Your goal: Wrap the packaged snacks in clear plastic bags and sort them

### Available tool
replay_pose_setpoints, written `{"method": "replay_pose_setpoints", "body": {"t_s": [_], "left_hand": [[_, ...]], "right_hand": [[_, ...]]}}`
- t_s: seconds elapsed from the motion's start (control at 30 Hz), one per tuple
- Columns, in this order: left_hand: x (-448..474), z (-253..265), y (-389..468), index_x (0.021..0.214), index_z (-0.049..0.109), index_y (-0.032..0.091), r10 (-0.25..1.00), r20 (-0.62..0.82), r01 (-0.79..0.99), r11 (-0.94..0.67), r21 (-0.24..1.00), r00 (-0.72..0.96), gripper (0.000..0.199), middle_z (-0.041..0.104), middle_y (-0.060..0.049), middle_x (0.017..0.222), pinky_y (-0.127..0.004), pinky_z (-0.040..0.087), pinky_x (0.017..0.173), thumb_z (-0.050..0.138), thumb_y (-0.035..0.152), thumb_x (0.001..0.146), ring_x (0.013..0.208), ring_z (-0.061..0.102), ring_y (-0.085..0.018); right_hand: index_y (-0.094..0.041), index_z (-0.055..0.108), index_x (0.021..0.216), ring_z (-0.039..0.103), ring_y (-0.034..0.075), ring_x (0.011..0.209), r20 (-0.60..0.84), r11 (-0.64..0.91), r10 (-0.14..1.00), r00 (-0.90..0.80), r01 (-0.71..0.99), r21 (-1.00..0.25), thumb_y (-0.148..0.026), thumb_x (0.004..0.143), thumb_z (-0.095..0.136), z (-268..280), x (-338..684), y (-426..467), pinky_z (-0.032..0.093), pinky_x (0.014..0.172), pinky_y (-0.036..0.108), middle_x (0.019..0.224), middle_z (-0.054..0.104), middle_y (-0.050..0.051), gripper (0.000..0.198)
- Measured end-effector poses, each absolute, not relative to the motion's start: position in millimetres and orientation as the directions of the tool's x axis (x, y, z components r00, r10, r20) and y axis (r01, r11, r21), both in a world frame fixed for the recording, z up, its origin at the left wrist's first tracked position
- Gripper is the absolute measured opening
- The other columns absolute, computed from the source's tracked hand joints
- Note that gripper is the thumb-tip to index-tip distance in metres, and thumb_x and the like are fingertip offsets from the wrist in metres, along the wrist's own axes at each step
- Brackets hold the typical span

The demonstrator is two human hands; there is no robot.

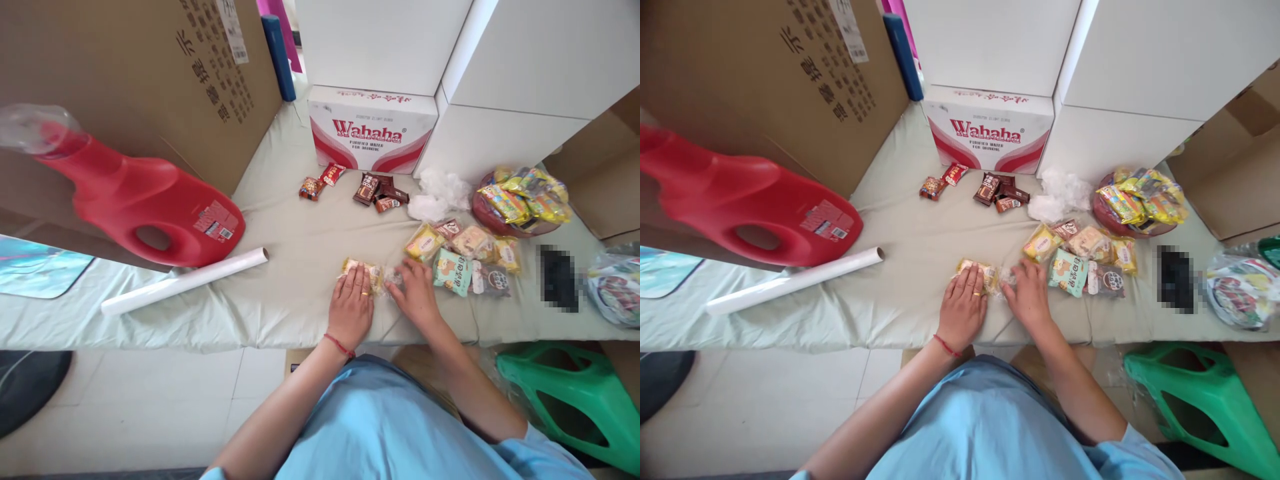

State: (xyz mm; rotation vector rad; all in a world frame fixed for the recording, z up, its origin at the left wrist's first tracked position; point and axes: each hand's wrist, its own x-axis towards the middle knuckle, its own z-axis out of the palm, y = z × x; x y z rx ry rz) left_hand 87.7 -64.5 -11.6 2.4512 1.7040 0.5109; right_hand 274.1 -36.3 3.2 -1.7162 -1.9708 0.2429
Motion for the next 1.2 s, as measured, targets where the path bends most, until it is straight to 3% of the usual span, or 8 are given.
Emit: {"method": "replay_pose_setpoints", "body": {"t_s": [0.13, 0.3, 0.43, 0.57, 0.67, 0.87, 1.07, 1.2], "left_hand": [[85, -14, -65, 0.164, 0.028, 0.014, 0.920, 0.222, 0.883, -0.377, 0.278, 0.323, 0.064, 0.031, -0.013, 0.168, -0.046, 0.026, 0.127, 0.040, 0.026, 0.103, 0.158, 0.028, -0.026], [85, -13, -66, 0.164, 0.027, 0.013, 0.923, 0.216, 0.884, -0.371, 0.285, 0.318, 0.064, 0.031, -0.014, 0.168, -0.051, 0.025, 0.128, 0.039, 0.024, 0.103, 0.158, 0.028, -0.026], [92, -15, -66, 0.164, 0.026, 0.013, 0.929, 0.210, 0.883, -0.359, 0.302, 0.306, 0.064, 0.032, -0.017, 0.167, -0.061, 0.018, 0.129, 0.038, 0.019, 0.101, 0.159, 0.022, -0.029], [90, -18, -64, 0.159, 0.032, 0.004, 0.933, 0.225, 0.849, -0.350, 0.396, 0.280, 0.064, 0.032, -0.026, 0.165, -0.061, 0.025, 0.127, 0.042, 0.015, 0.097, 0.160, 0.012, -0.033], [74, -17, -66, 0.158, 0.037, 0.009, 0.901, 0.267, 0.740, -0.433, 0.514, 0.342, 0.070, 0.027, -0.023, 0.169, -0.064, 0.029, 0.125, 0.048, 0.013, 0.088, 0.161, 0.009, -0.033], [45, -13, -69, 0.122, 0.070, 0.025, 0.897, 0.343, 0.571, -0.441, 0.692, 0.278, 0.053, 0.068, -0.009, 0.138, -0.054, 0.042, 0.121, 0.042, 0.004, 0.083, 0.143, 0.052, -0.023], [42, -6, -79, 0.073, 0.068, 0.026, 0.936, 0.331, 0.498, -0.345, 0.796, 0.119, 0.030, 0.076, -0.004, 0.085, -0.047, 0.058, 0.101, 0.044, 0.010, 0.083, 0.097, 0.072, -0.022], [33, -6, -95, 0.072, 0.066, 0.025, 0.959, 0.282, 0.435, -0.262, 0.861, 0.019, 0.028, 0.075, -0.004, 0.080, -0.043, 0.061, 0.091, 0.046, 0.016, 0.089, 0.089, 0.073, -0.021]], "right_hand": [[-0.019, 0.066, 0.095, 0.061, 0.030, 0.111, 0.171, 0.206, 0.977, -0.131, 0.797, -0.568, -0.030, 0.095, 0.055, 12, 280, -46, 0.051, 0.098, 0.048, 0.120, 0.066, 0.016, 0.015], [-0.022, 0.061, 0.090, 0.061, 0.017, 0.058, -0.086, -0.024, 0.994, -0.063, 0.651, -0.759, -0.040, 0.095, 0.057, 47, 271, -23, 0.048, 0.060, 0.029, 0.071, 0.066, 0.000, 0.020], [-0.021, 0.065, 0.085, 0.065, 0.016, 0.069, -0.103, 0.015, 0.988, -0.113, 0.740, -0.672, -0.027, 0.090, 0.060, 55, 229, 16, 0.045, 0.066, 0.025, 0.075, 0.071, 0.000, 0.009], [-0.020, 0.068, 0.092, 0.067, 0.021, 0.079, -0.171, 0.077, 0.969, -0.176, 0.882, -0.466, -0.027, 0.095, 0.056, 53, 188, 36, 0.044, 0.070, 0.029, 0.085, 0.075, 0.006, 0.014], [-0.019, 0.067, 0.103, 0.068, 0.022, 0.084, -0.172, 0.149, 0.960, -0.223, 0.920, -0.361, -0.029, 0.102, 0.049, 52, 181, 33, 0.044, 0.073, 0.030, 0.093, 0.076, 0.009, 0.020], [-0.019, 0.060, 0.114, 0.065, 0.022, 0.089, -0.124, 0.200, 0.962, -0.244, 0.936, -0.291, -0.029, 0.108, 0.039, 44, 180, 9, 0.046, 0.074, 0.032, 0.111, 0.068, 0.010, 0.025], [-0.014, 0.057, 0.121, 0.056, 0.031, 0.106, 0.021, 0.342, 0.937, -0.348, 0.907, -0.244, -0.053, 0.100, 0.057, 42, 174, -14, 0.048, 0.090, 0.041, 0.114, 0.060, 0.016, 0.044], [-0.011, 0.052, 0.135, 0.054, 0.033, 0.107, 0.031, 0.398, 0.915, -0.401, 0.892, -0.213, -0.047, 0.093, 0.070, 37, 177, -17, 0.049, 0.090, 0.044, 0.117, 0.059, 0.018, 0.057]]}}
